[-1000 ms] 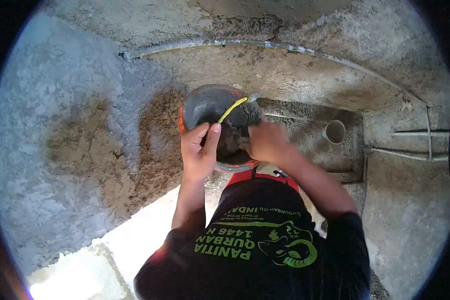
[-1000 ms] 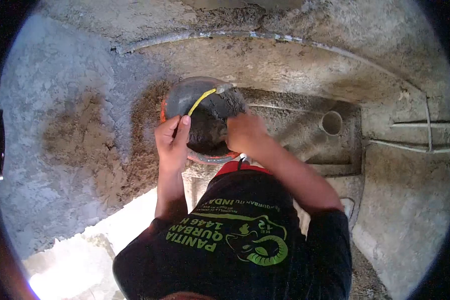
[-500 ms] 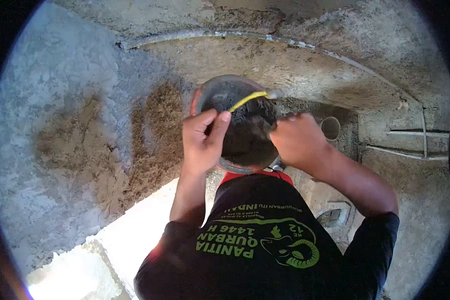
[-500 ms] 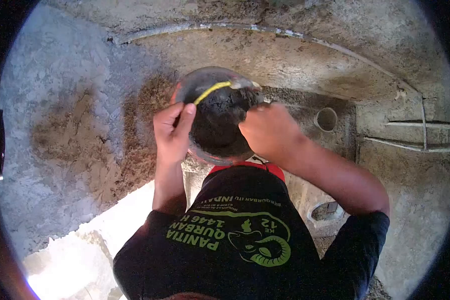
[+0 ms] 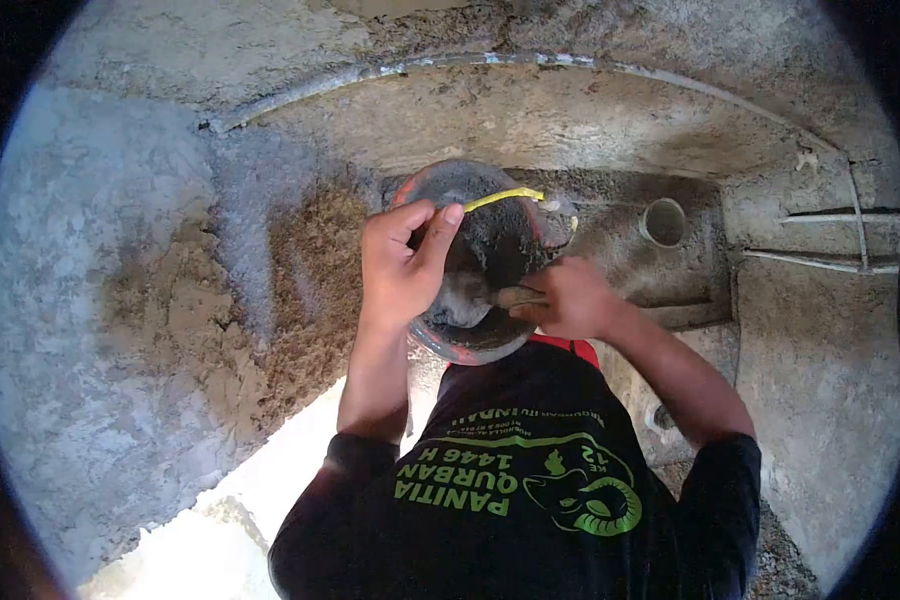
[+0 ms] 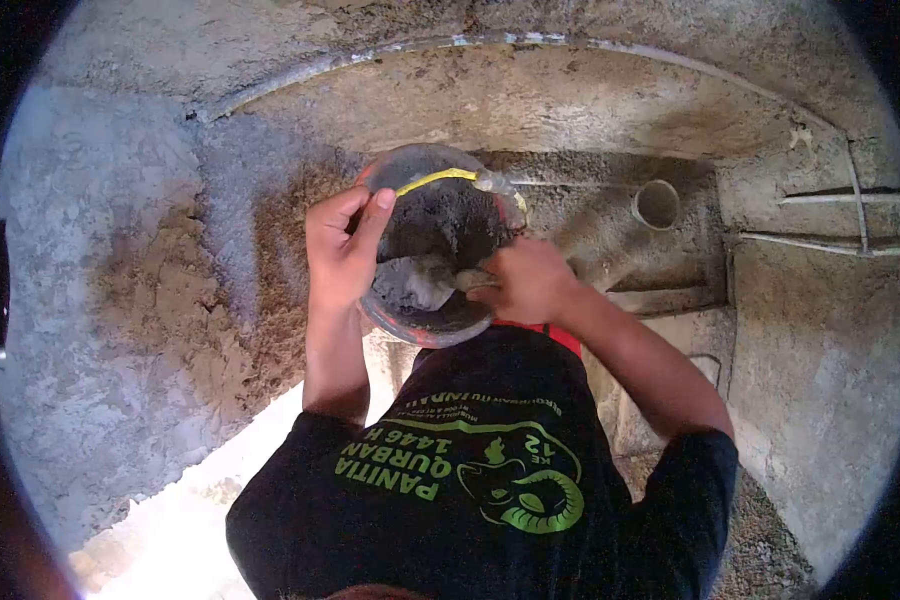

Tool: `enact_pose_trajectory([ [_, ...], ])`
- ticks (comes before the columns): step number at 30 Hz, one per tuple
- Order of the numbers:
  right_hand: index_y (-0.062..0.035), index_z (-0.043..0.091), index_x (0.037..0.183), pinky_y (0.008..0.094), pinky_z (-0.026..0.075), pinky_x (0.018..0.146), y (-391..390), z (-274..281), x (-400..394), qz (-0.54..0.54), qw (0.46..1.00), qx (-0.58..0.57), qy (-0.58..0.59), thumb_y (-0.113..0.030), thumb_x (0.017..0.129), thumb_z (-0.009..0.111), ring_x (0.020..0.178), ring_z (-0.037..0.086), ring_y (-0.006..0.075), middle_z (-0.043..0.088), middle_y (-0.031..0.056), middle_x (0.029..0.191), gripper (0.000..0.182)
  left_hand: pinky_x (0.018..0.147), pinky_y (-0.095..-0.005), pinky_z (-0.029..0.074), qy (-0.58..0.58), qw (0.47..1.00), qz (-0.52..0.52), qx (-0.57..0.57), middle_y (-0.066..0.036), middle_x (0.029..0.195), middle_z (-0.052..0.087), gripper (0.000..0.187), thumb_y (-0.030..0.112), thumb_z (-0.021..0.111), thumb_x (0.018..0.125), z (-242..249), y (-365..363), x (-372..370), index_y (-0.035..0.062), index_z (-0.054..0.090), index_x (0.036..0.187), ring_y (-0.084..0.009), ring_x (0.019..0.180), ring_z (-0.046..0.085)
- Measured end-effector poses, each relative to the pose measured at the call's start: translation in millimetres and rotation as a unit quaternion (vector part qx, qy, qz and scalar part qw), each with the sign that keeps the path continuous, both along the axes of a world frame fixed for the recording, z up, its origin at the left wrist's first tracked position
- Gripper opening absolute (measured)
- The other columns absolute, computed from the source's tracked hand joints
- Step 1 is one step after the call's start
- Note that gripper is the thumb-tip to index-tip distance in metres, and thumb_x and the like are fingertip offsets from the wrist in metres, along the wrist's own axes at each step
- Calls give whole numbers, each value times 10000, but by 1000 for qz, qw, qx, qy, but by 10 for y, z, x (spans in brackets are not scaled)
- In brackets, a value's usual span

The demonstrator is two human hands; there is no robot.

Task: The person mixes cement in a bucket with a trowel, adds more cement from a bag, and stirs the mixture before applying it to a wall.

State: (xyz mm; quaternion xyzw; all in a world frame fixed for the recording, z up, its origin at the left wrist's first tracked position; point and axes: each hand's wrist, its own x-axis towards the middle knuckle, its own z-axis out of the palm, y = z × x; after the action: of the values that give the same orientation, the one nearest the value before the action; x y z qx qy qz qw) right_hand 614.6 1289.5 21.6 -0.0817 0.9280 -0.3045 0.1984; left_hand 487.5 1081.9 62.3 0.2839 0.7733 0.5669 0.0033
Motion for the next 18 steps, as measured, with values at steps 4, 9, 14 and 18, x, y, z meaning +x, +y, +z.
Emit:
enact_pose_trajectory([
  [4,-64,747,910,509,559,714,-52,-179,65,-68,996,-53,30,-422,839,739,803,697,418,696,219,791,365,503,-287,262,-63,996,3,-57,5,540,302,450,98,696,959,225,29,170,8,417,617,-60,566,294],
  [9,-87,740,1033,486,558,721,437,2,352,-149,979,-128,52,-347,793,804,823,701,410,711,200,843,360,508,-287,237,-105,994,31,-11,46,572,318,451,111,679,978,179,-86,147,19,409,628,-54,588,291],
  [14,-87,673,1160,478,552,787,853,380,547,-136,988,-54,40,-303,769,805,906,694,403,711,205,950,466,573,-283,293,-109,992,53,43,44,602,323,441,141,662,991,92,5,118,13,408,655,-75,623,310],
  [18,-101,643,1211,506,550,770,1050,231,677,-126,968,134,170,-327,832,739,916,690,398,694,189,998,451,453,-244,268,-45,997,36,60,59,577,419,405,133,591,1037,71,126,63,81,464,656,-32,485,347],
])
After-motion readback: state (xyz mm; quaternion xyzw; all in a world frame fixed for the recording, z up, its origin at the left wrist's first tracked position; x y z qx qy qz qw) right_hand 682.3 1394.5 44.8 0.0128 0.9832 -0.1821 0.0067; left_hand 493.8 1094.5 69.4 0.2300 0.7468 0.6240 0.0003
